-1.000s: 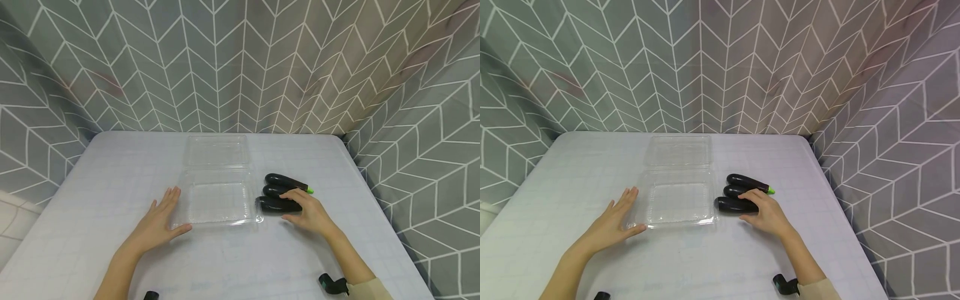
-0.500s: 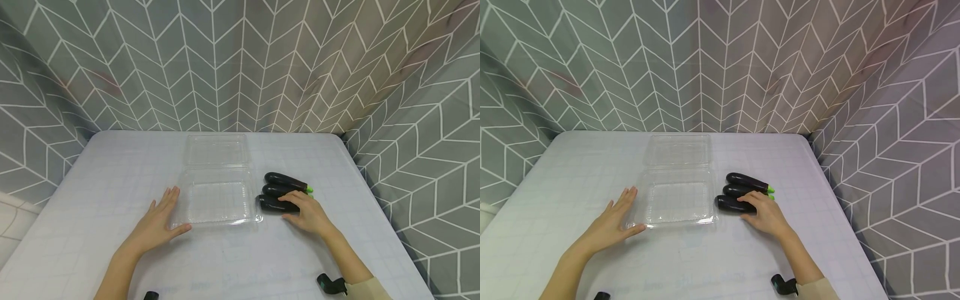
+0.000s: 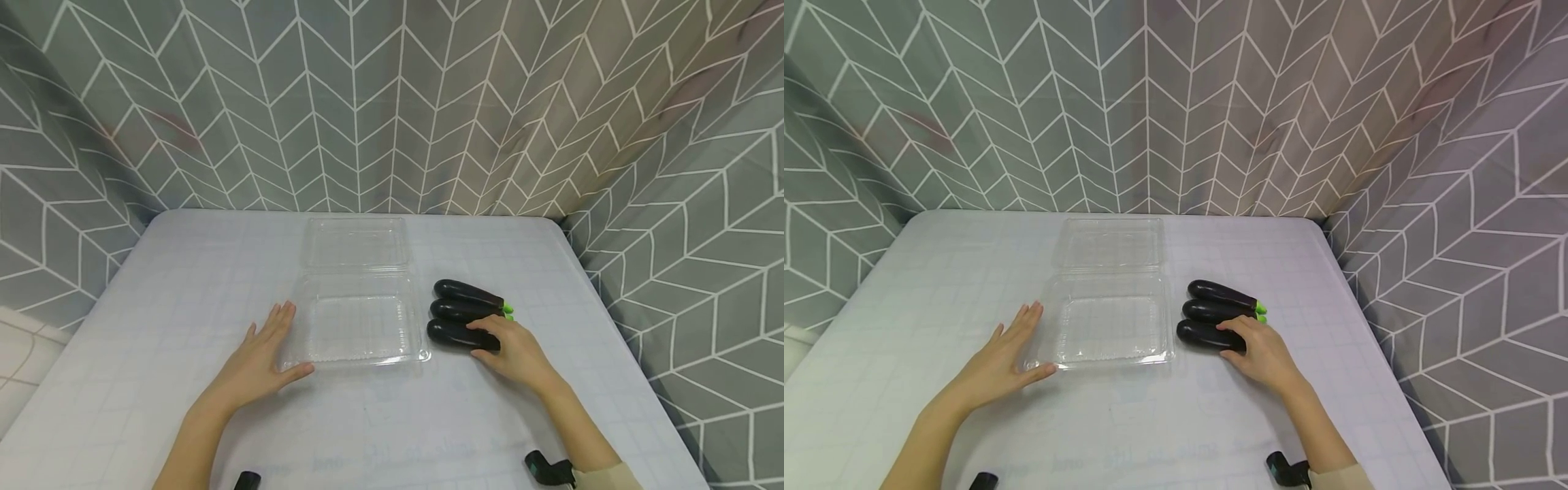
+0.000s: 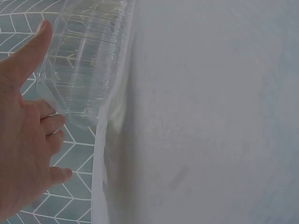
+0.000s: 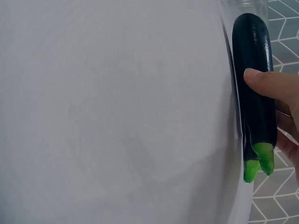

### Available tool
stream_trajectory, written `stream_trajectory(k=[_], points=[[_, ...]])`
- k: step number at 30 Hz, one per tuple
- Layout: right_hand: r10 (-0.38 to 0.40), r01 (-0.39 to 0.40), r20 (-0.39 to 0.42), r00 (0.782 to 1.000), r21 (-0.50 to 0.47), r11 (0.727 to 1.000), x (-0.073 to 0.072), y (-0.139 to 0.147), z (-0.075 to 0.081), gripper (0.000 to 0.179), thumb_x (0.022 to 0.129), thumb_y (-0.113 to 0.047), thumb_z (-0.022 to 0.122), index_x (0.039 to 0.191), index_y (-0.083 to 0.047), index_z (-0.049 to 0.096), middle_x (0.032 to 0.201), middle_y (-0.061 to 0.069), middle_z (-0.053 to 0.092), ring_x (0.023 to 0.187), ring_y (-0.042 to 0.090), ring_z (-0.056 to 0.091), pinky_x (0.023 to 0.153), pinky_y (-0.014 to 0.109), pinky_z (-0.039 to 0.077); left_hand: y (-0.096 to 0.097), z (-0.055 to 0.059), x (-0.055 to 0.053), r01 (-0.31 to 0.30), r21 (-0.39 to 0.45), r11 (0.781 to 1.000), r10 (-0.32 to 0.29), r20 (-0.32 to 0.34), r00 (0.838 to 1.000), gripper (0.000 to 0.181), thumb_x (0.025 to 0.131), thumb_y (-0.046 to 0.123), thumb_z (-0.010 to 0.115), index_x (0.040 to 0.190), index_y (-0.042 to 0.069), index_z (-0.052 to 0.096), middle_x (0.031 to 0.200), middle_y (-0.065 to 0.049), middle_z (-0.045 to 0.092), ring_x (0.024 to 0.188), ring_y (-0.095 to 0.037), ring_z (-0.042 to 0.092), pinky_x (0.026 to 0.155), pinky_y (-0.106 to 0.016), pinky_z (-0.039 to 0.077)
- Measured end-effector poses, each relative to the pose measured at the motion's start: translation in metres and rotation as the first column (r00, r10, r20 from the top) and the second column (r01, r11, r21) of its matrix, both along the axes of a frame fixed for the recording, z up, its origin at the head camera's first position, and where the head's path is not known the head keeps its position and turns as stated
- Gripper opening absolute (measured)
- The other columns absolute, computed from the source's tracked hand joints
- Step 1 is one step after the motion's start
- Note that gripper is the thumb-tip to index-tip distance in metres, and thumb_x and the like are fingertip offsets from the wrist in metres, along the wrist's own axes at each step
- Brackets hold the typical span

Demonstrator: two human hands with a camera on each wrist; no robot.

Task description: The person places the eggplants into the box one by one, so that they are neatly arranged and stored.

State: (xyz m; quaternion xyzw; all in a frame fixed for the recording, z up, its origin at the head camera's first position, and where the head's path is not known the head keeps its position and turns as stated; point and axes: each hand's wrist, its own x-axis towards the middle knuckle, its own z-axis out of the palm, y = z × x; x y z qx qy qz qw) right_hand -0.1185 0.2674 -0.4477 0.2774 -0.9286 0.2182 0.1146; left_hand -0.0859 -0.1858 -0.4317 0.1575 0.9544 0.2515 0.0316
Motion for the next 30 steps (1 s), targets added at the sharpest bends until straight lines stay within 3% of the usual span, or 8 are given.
stream_trajectory(k=[9, 13, 21, 30], points=[[-0.057, 0.058, 0.036, 0.998, -0.032, 0.998, 0.008, 0.015, 0.016, 0.045, 0.07, -0.012, 0.086, 0.111, -0.014, 0.068, 0.111, 0.003, 0.068, 0.105, 0.029, 0.063, 0.085, 0.048, 0.051, -0.001, 0.001, 0.002, -0.002, -0.003, 1.0, 0.002, -0.002, 1.0, 0.107, 0.081, 0.058, 0.068, 0.154, 0.003, 0.012, 0.159, -0.017, 0.013, 0.146, -0.032, 0.009, 0.11, -0.066, 0.011], [-0.073, 0.073, 0.011, 0.997, -0.06, 0.996, 0.007, 0.018, 0.025, 0.046, 0.069, -0.012, 0.086, 0.112, -0.015, 0.068, 0.109, 0.002, 0.068, 0.106, 0.027, 0.062, 0.087, 0.046, 0.051, -0.001, 0.001, 0.002, -0.004, -0.007, 1.0, 0.003, -0.01, 1.0, 0.106, 0.082, 0.057, 0.068, 0.153, 0.001, 0.014, 0.159, -0.018, 0.014, 0.146, -0.033, 0.01, 0.11, -0.066, 0.011], [-0.024, 0.016, -0.093, 0.995, -0.086, 0.996, -0.002, 0.015, 0.038, 0.048, 0.067, -0.009, 0.086, 0.111, -0.015, 0.069, 0.103, -0.005, 0.067, 0.098, 0.018, 0.063, 0.085, 0.032, 0.049, -0.001, -0.001, 0.0, -0.001, -0.006, 1.0, 0.001, -0.016, 1.0, 0.106, 0.082, 0.058, 0.068, 0.154, 0.002, 0.013, 0.159, -0.017, 0.013, 0.146, -0.032, 0.009, 0.11, -0.066, 0.011], [0.048, -0.055, -0.114, 0.992, -0.068, 0.996, -0.01, -0.003, 0.058, 0.046, 0.07, -0.015, 0.086, 0.112, -0.015, 0.068, 0.107, -0.005, 0.067, 0.101, 0.018, 0.063, 0.086, 0.035, 0.05, 0.0, -0.001, 0.0, 0.001, -0.004, 1.0, -0.001, -0.015, 1.0, 0.107, 0.081, 0.058, 0.068, 0.154, 0.003, 0.012, 0.159, -0.017, 0.013, 0.146, -0.032, 0.009, 0.11, -0.066, 0.011]])
